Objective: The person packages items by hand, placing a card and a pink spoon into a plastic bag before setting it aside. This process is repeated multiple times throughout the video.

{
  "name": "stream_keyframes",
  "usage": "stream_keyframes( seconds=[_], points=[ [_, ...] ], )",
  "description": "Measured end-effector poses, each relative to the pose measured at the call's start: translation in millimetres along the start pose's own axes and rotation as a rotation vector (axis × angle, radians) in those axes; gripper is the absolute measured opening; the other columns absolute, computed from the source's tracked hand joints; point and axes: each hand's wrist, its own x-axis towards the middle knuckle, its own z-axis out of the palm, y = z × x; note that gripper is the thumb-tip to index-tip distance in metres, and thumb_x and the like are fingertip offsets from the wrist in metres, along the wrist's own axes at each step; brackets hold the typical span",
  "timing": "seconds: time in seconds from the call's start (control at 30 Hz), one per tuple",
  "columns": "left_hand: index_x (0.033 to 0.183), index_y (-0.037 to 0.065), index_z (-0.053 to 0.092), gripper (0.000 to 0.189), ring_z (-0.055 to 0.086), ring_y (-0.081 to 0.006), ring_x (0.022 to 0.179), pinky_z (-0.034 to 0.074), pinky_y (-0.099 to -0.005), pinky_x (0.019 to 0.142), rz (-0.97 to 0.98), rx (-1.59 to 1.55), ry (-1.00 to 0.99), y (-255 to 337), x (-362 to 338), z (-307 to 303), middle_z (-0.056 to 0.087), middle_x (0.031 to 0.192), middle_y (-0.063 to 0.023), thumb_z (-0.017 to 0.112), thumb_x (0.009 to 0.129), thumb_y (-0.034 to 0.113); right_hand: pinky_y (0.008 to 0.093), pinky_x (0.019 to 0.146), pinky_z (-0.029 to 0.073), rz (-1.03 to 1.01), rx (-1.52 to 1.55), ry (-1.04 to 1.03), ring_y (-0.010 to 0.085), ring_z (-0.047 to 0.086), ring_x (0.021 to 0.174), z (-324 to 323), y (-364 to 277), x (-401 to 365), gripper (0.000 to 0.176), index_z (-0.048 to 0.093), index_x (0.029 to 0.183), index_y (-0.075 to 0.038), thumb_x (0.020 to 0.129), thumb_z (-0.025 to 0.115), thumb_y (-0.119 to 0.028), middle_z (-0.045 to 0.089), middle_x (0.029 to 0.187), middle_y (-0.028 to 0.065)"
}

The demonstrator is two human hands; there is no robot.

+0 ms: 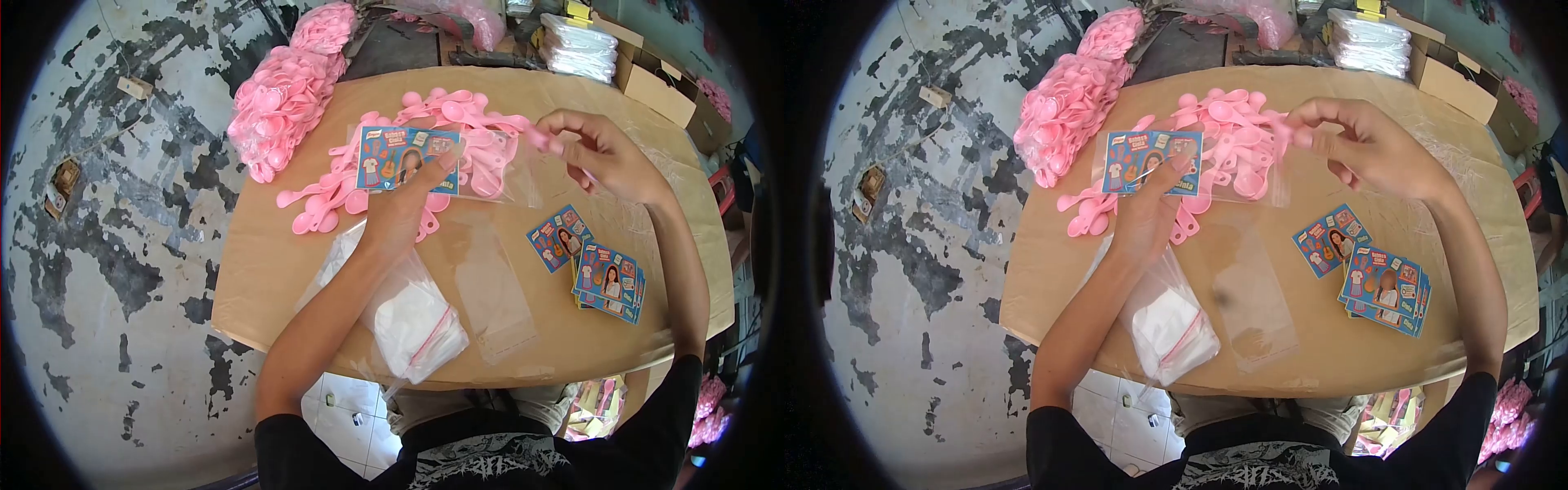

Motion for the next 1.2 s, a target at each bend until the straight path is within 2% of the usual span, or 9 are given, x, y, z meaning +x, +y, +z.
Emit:
stream_keyframes(
  seconds=[0.07, 0.17, 0.57, 0.7, 0.8, 0.83, 0.93, 1.07, 1.2],
  points=[
    [0.126, 0.002, 0.052, 0.046, 0.063, -0.0141, 0.101, 0.052, -0.0291, 0.084, 0.000, -0.020, 0.007, -1, 1, -3, 0.063, 0.111, -0.0071, 0.071, 0.085, 0.010, 0.0190, 0.042, 0.036, -0.141, -0.052, 0.084, 0.0011, 0.045, 0.056, 7, 0, 0, 0.020, 0.050, 0.093, -0.008, 0.092, 0.065, -0.020, 0.056, 0.075, -0.0025],
    [0.135, 0.003, 0.039, 0.047, 0.058, -0.0306, 0.117, 0.046, -0.0449, 0.101, 0.012, 0.027, -0.024, 4, 1, -2, 0.055, 0.127, -0.0166, 0.060, 0.093, 0.009, 0.0190, 0.041, 0.033, -0.185, -0.036, 0.135, 0.0005, 0.044, 0.055, 4, 0, 1, 0.023, 0.049, 0.094, -0.009, 0.088, 0.070, -0.017, 0.058, 0.075, -0.0042],
    [0.140, 0.005, 0.033, 0.051, 0.056, -0.0283, 0.118, 0.045, -0.0470, 0.104, 0.058, 0.008, -0.064, 9, -1, 0, 0.050, 0.133, -0.0154, 0.057, 0.096, 0.012, 0.0202, 0.052, 0.037, -0.108, 0.115, -0.098, 0.0027, 0.047, 0.063, 2, -10, -9, 0.022, 0.051, 0.102, -0.010, 0.092, 0.065, -0.022, 0.064, 0.086, -0.0022],
    [0.134, 0.003, 0.038, 0.056, 0.058, -0.0199, 0.114, 0.052, -0.0343, 0.091, -0.033, 0.019, -0.066, 4, -13, 8, 0.055, 0.129, -0.0133, 0.069, 0.090, 0.018, 0.0208, 0.060, 0.042, -0.241, 0.409, -0.181, 0.0025, 0.052, 0.072, 25, -14, -15, 0.028, 0.054, 0.116, -0.007, 0.093, 0.064, -0.019, 0.067, 0.093, -0.0013],
    [0.134, 0.005, 0.037, 0.058, 0.058, -0.0205, 0.115, 0.053, -0.0327, 0.089, -0.009, -0.101, -0.161, 1, -22, 27, 0.056, 0.128, -0.0138, 0.071, 0.089, 0.022, 0.0212, 0.062, 0.045, -0.368, 0.243, -0.039, 0.0020, 0.055, 0.078, 53, -14, -16, 0.030, 0.056, 0.119, -0.004, 0.093, 0.064, -0.016, 0.067, 0.093, -0.0009],
    [0.133, 0.006, 0.037, 0.059, 0.058, -0.0205, 0.115, 0.053, -0.0327, 0.090, -0.009, -0.094, -0.172, 3, -24, 28, 0.056, 0.127, -0.0139, 0.071, 0.089, 0.024, 0.0229, 0.070, 0.048, -0.319, 0.270, -0.037, 0.0030, 0.058, 0.087, 51, -20, -19, 0.022, 0.062, 0.110, -0.002, 0.092, 0.066, -0.014, 0.067, 0.095, 0.0001],
    [0.132, 0.006, 0.037, 0.059, 0.057, -0.0204, 0.117, 0.052, -0.0333, 0.092, -0.038, -0.041, -0.179, 4, -25, 21, 0.055, 0.129, -0.0137, 0.072, 0.087, 0.025, 0.0215, 0.069, 0.048, -0.022, 0.145, -0.064, 0.0033, 0.059, 0.083, 33, -43, -31, 0.021, 0.066, 0.103, 0.000, 0.091, 0.068, -0.017, 0.068, 0.093, 0.0013],
    [0.135, 0.006, 0.036, 0.064, 0.055, -0.0201, 0.119, 0.050, -0.0336, 0.095, 0.061, 0.034, -0.197, -5, -24, 19, 0.055, 0.132, -0.0123, 0.074, 0.086, 0.025, 0.0190, 0.058, 0.044, -0.155, 0.154, -0.002, 0.0024, 0.056, 0.071, 37, -41, -30, 0.017, 0.067, 0.102, 0.000, 0.093, 0.063, -0.014, 0.067, 0.084, 0.0000],
    [0.143, 0.007, 0.029, 0.074, 0.049, -0.0218, 0.125, 0.046, -0.0346, 0.100, -0.003, 0.038, -0.270, -7, -22, 14, 0.048, 0.137, -0.0122, 0.073, 0.087, 0.025, 0.0174, 0.052, 0.041, -0.266, -0.018, 0.078, 0.0027, 0.054, 0.062, 36, -40, -32, 0.016, 0.068, 0.099, 0.001, 0.094, 0.057, -0.009, 0.065, 0.080, -0.0001]
  ],
)
